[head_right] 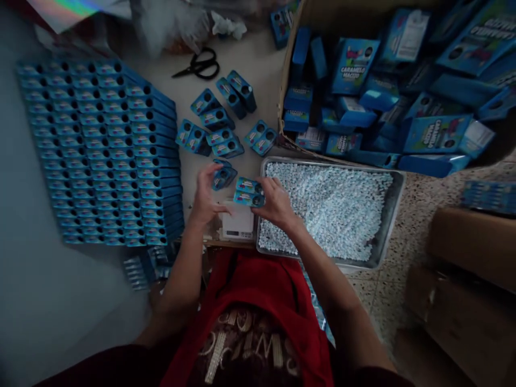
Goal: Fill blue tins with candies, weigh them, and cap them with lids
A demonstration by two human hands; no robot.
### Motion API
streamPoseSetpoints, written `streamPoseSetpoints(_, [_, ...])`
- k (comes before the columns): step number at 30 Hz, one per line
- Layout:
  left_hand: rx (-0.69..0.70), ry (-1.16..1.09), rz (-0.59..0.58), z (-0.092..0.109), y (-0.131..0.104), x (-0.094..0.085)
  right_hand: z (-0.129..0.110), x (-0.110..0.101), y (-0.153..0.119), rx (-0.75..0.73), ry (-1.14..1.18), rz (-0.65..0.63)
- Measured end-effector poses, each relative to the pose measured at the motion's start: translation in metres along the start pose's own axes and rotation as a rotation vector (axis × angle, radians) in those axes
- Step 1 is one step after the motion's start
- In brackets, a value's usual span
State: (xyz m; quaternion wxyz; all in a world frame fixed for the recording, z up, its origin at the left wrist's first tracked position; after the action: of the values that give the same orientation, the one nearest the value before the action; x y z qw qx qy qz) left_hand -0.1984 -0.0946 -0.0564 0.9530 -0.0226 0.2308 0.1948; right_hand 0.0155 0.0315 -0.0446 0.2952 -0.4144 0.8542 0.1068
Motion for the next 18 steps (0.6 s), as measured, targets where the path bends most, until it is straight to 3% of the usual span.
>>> streamPoseSetpoints(1, [-0.024,0.076,0.088,-0.010,-0.001,-0.018,0.005,0.008,0.009,0.052,0.016,0.035])
streamPoseSetpoints(3, [-0.111,0.185,0.175,-0.031,0.000,-0.033,0.018,0.022,0.027,0.157,0.060,0.103])
streamPoseSetpoints(7, [-0.311,0.254,0.266,-0.068,0.012,-0.027,0.032,0.045,0.058,0.225,0.105,0.119])
streamPoseSetpoints(12, [-0.346,0.353,0.442,-0.089,0.044,-0.034,0.030,0.063,0.092,0.214,0.014,0.048])
streamPoseSetpoints(15, [-0.344,0.385,0.480,-0.086,0.052,-0.034,0.021,0.062,0.095,0.203,-0.019,0.037])
streamPoseSetpoints(18, [-0.334,0.427,0.504,-0.053,0.039,-0.035,0.002,0.034,0.070,0.154,-0.027,0.068])
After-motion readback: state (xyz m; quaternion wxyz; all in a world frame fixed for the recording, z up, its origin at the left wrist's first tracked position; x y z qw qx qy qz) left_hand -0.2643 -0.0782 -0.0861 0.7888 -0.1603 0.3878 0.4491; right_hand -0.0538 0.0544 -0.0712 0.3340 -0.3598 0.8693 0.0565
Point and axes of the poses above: each hand's wrist, its own y-axis towards the middle knuckle, its own x-axis out of the palm, z = x × y, the point moved 8 cm from there along y, towards the middle knuckle, and after that the axes turned 1 degree about y, right-handed, at the moved point
